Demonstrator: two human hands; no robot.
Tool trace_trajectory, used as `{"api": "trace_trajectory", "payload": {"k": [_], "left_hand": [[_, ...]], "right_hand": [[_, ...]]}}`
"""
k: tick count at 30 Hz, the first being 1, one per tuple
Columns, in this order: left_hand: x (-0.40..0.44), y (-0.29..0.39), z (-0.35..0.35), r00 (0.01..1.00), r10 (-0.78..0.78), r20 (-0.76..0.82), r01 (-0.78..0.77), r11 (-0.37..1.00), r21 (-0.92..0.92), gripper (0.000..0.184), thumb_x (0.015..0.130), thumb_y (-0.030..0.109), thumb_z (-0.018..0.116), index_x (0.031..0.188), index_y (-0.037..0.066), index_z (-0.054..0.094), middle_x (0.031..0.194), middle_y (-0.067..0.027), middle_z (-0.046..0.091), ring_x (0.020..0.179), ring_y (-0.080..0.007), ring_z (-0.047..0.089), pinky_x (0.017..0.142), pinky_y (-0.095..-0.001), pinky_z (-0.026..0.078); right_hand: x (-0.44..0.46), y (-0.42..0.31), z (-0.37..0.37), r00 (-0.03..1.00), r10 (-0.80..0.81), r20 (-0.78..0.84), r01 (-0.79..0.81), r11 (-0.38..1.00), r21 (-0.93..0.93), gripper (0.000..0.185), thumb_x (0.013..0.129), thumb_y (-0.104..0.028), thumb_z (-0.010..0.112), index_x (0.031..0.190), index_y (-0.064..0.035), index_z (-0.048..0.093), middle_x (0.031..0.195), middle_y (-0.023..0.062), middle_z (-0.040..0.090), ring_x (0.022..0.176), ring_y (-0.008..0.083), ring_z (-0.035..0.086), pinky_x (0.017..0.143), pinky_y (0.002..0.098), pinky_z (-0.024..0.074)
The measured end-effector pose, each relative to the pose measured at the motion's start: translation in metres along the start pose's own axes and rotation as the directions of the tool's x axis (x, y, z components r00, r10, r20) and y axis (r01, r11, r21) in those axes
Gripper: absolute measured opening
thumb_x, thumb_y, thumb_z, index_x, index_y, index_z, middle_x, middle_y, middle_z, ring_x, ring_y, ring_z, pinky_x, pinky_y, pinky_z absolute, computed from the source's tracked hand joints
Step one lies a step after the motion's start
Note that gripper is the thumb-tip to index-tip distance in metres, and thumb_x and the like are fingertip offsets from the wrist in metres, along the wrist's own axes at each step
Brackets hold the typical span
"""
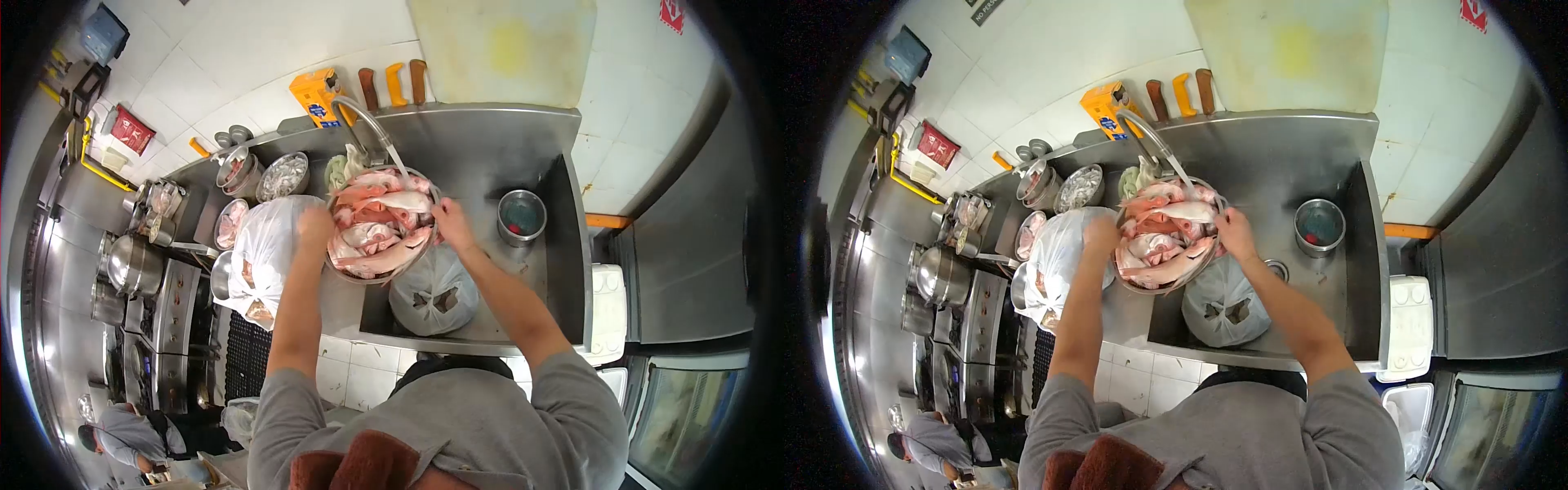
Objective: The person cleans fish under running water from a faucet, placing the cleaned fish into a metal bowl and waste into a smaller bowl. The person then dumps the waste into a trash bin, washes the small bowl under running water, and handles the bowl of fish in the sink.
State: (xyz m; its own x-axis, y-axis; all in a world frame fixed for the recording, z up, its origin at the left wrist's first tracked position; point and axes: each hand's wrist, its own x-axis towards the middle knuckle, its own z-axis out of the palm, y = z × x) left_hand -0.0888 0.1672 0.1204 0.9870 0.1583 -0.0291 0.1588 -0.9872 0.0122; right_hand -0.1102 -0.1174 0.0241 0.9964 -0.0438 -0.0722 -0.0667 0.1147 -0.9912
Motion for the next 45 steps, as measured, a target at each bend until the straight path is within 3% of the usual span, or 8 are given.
{"api": "trace_trajectory", "payload": {"k": [7,9,13,26,28,37,42,45], "left_hand": [[0.046,0.107,-0.047,0.871,0.446,-0.205,-0.490,0.773,-0.403,0.025,0.077,0.013,0.066,0.097,0.000,0.061,0.086,-0.0183,0.065,0.082,-0.0284,0.065,0.071,-0.0377,0.053],[0.056,0.136,-0.035,0.926,0.345,0.154,0.067,0.253,-0.965,0.026,0.079,0.012,0.068,0.100,-0.001,0.059,0.083,-0.0125,0.064,0.073,-0.0191,0.063,0.062,-0.0292,0.053],[0.070,0.151,-0.017,0.901,0.397,0.172,0.228,-0.096,-0.969,0.019,0.085,0.013,0.065,0.098,0.000,0.058,0.078,-0.0069,0.060,0.058,-0.0124,0.054,0.048,-0.0208,0.046],[0.061,0.124,-0.030,0.953,0.294,0.076,-0.058,0.423,-0.904,0.021,0.080,0.021,0.064,0.084,0.000,0.062,0.066,-0.0070,0.059,0.056,-0.0145,0.055,0.048,-0.0279,0.044],[0.067,0.103,-0.009,0.837,0.374,-0.400,-0.548,0.549,-0.632,0.016,0.076,0.009,0.061,0.090,0.000,0.063,0.080,-0.0109,0.065,0.073,-0.0207,0.064,0.065,-0.0310,0.050],[-0.090,-0.007,0.046,0.738,-0.195,-0.646,-0.255,0.806,-0.535,0.036,0.070,-0.004,0.046,0.104,-0.002,0.057,0.101,-0.0237,0.057,0.095,-0.0414,0.053,0.085,-0.0459,0.043],[-0.107,0.006,0.110,0.724,-0.364,-0.585,-0.138,0.756,-0.640,0.047,0.074,-0.002,0.047,0.121,-0.009,0.043,0.111,-0.0297,0.051,0.101,-0.0428,0.051,0.090,-0.0462,0.039],[-0.102,0.012,0.119,0.780,-0.611,-0.140,-0.085,0.118,-0.989,0.046,0.087,0.014,0.050,0.127,-0.008,0.041,0.115,-0.0213,0.055,0.104,-0.0281,0.054,0.090,-0.0363,0.041]], "right_hand": [[-0.009,0.002,0.004,1.000,0.023,0.014,-0.024,0.997,0.076,0.021,0.085,-0.016,0.051,0.074,0.0012,0.047,0.060,0.0105,0.049,0.040,0.0225,0.055,0.030,0.0340,0.0466],[-0.007,0.005,0.004,1.000,-0.009,0.012,0.008,0.999,0.050,0.021,0.086,-0.016,0.051,0.074,0.0010,0.047,0.060,0.0101,0.049,0.040,0.0223,0.055,0.030,0.0340,0.0465],[-0.007,0.007,0.004,1.000,0.006,0.023,-0.009,0.994,0.108,0.021,0.086,-0.017,0.051,0.074,-0.0004,0.047,0.060,0.0089,0.049,0.040,0.0202,0.054,0.029,0.0339,0.0464],[-0.005,0.003,0.005,0.997,0.060,0.040,-0.066,0.987,0.149,0.020,0.086,-0.017,0.051,0.073,-0.0024,0.046,0.059,0.0073,0.049,0.038,0.0195,0.052,0.029,0.0338,0.0478],[-0.004,0.005,0.005,0.996,0.078,0.045,-0.084,0.987,0.140,0.019,0.087,-0.019,0.052,0.076,-0.0040,0.046,0.061,0.0070,0.051,0.038,0.0175,0.052,0.029,0.0319,0.0470],[0.001,0.009,-0.001,0.987,0.135,0.081,-0.141,0.988,0.068,0.017,0.086,-0.021,0.054,0.081,-0.0051,0.050,0.065,0.0064,0.054,0.042,0.0159,0.055,0.031,0.0291,0.0471],[0.002,0.021,-0.005,0.980,0.147,0.135,-0.168,0.973,0.161,0.018,0.086,-0.021,0.054,0.089,-0.0040,0.051,0.068,0.0066,0.056,0.047,0.0158,0.057,0.033,0.0287,0.0484],[0.001,0.019,-0.005,0.992,0.095,0.081,-0.106,0.983,0.149,0.018,0.087,-0.020,0.053,0.093,-0.0043,0.047,0.074,0.0078,0.057,0.049,0.0152,0.057,0.034,0.0288,0.0498]]}}
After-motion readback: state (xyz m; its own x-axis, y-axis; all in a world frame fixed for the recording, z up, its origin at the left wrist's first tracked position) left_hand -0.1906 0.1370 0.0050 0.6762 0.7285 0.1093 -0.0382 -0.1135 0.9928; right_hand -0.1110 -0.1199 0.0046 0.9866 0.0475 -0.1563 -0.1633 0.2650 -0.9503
